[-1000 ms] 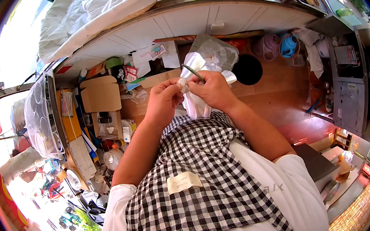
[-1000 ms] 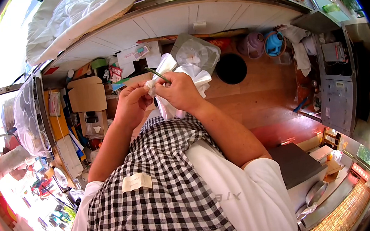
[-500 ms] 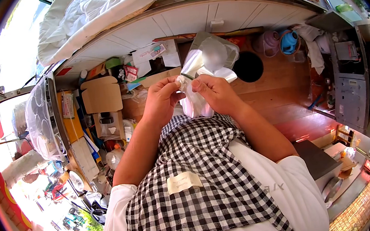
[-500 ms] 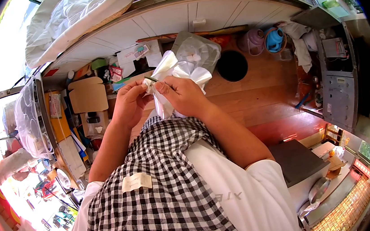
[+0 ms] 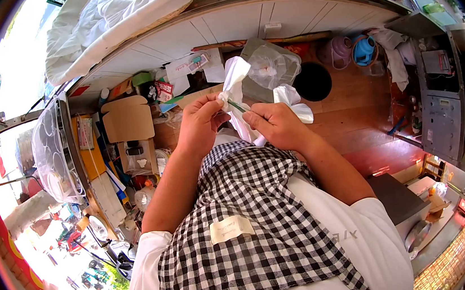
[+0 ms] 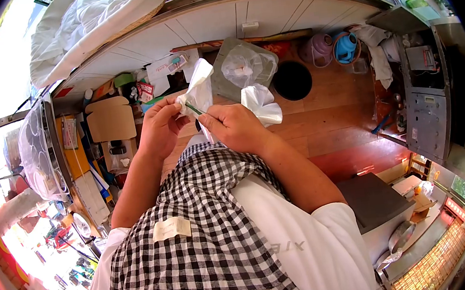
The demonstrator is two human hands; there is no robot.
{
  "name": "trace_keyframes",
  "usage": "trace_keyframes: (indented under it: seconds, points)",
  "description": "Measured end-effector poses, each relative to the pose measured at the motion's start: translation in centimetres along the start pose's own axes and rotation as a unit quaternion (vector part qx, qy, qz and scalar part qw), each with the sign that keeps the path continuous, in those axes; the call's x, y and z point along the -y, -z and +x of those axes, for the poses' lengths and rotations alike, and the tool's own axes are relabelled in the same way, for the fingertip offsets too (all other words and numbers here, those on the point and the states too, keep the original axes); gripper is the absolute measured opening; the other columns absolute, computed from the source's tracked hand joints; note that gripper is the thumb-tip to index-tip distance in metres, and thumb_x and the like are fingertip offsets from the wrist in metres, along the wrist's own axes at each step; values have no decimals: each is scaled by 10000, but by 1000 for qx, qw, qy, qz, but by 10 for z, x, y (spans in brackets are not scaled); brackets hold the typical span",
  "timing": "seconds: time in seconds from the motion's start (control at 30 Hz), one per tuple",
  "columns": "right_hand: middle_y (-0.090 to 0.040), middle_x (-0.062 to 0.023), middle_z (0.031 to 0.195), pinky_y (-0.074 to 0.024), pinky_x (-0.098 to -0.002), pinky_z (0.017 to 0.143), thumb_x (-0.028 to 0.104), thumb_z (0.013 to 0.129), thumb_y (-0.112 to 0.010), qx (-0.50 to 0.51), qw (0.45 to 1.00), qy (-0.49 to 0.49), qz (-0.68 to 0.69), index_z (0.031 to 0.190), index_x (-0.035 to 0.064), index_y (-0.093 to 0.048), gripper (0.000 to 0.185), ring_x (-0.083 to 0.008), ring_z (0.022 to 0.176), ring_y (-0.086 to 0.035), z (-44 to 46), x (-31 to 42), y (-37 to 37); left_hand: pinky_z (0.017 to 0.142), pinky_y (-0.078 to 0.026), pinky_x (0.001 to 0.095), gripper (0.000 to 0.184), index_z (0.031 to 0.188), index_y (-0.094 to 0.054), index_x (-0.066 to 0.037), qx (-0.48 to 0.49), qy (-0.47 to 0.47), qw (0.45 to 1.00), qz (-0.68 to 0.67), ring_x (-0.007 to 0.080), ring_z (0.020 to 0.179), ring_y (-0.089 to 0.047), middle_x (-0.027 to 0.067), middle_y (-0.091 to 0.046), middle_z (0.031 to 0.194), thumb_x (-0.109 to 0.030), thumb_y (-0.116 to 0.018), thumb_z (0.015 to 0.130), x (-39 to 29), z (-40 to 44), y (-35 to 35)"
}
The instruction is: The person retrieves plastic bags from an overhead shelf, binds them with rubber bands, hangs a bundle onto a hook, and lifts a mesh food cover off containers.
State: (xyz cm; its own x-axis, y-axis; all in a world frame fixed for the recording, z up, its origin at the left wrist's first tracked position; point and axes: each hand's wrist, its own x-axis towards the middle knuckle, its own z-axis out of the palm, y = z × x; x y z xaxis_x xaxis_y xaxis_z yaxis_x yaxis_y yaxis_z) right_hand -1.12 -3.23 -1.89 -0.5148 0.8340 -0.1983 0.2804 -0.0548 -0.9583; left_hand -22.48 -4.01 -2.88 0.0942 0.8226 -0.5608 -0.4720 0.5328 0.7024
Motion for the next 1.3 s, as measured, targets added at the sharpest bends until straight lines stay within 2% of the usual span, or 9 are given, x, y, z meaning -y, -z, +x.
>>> trace_keyframes:
  seconds: [0.43, 0.47, 0.5, 0.67, 0.83, 1.0, 1.1, 1.23, 1.3]
  points:
    - [-656, -73, 777, -463, -307, 655, 276, 995, -560, 28, 999, -7, 18, 912, 9, -654, 296, -132, 721, -577, 18, -18, 2, 693, -500, 236, 148, 994, -660, 37, -1, -93, 976, 197, 79, 769, -596, 53, -657, 991, -37, -664, 865, 3, 5, -12]
    - [-658, -197, 796, -480, -420, 665, 301, 980, -556, 11, 1000, 14, 18, 879, 5, -662, 331, -360, 738, -629, 21, -18, 2, 734, -516, 254, 97, 943, -662, 32, 3, -97, 972, 215, 104, 815, -610, 72, -646, 1054, -31, -657, 869, 4, 6, -12]
    - [-668, -200, 825, -486, -432, 686, 315, 985, -539, 14, 1000, 22, -9, 907, 12, -665, 337, -378, 778, -636, 21, -16, 4, 774, -532, 273, 57, 893, -664, 26, 7, -100, 967, 234, 129, 861, -624, 91, -635, 1116, -25, -649, 872, 4, 7, -12]
    - [-681, -208, 875, -505, -411, 723, 360, 994, -521, 21, 1000, 7, 18, 966, 6, -657, 381, -369, 839, -661, 26, -17, 4, 770, -519, 262, 122, 969, -698, 32, 25, -70, 980, 186, 116, 799, -635, 53, -696, 850, -37, -672, 871, -4, 6, -18]
    - [-686, -222, 924, -508, -410, 740, 401, 986, -532, 5, 1000, -24, -11, 998, -17, -637, 430, -373, 859, -669, 25, -5, 8, 743, -510, 246, 121, 972, -713, 17, 13, -152, 953, 263, 106, 811, -633, 44, -691, 881, -60, -701, 879, -10, 3, -25]
    - [-482, -47, 671, -383, -309, 561, 266, 938, -660, -54, 997, 10, 44, 1139, 4, -485, 374, -133, 615, -460, 25, -23, 0, 743, -518, 265, 120, 983, -732, 7, 36, -247, 893, 376, 136, 854, -647, 83, -702, 950, -27, -699, 873, -14, 3, -29]
    - [-448, -15, 683, -374, -299, 561, 233, 925, -680, -85, 994, 34, 54, 1191, 6, -443, 422, -117, 620, -442, 24, -28, -4, 730, -525, 275, 136, 995, -735, -11, 31, -282, 872, 399, 144, 844, -663, 91, -717, 930, 5, -686, 870, -14, -1, -35]
    - [-470, -24, 772, -402, -275, 617, 219, 905, -704, -101, 990, 59, 77, 1257, 5, -417, 502, -110, 689, -454, 26, -29, -6, 750, -532, 265, 144, 984, -736, -23, 31, -309, 868, 387, 126, 846, -674, 79, -731, 936, -1, -711, 845, -19, -2, -39]
    - [-530, -64, 908, -473, -301, 762, 208, 894, -712, -103, 991, 64, 53, 1350, 1, -383, 599, -149, 835, -533, 25, -29, -5, 750, -533, 265, 148, 986, -737, -26, 45, -319, 856, 404, 126, 843, -673, 77, -729, 931, 1, -710, 844, -25, -4, -42]
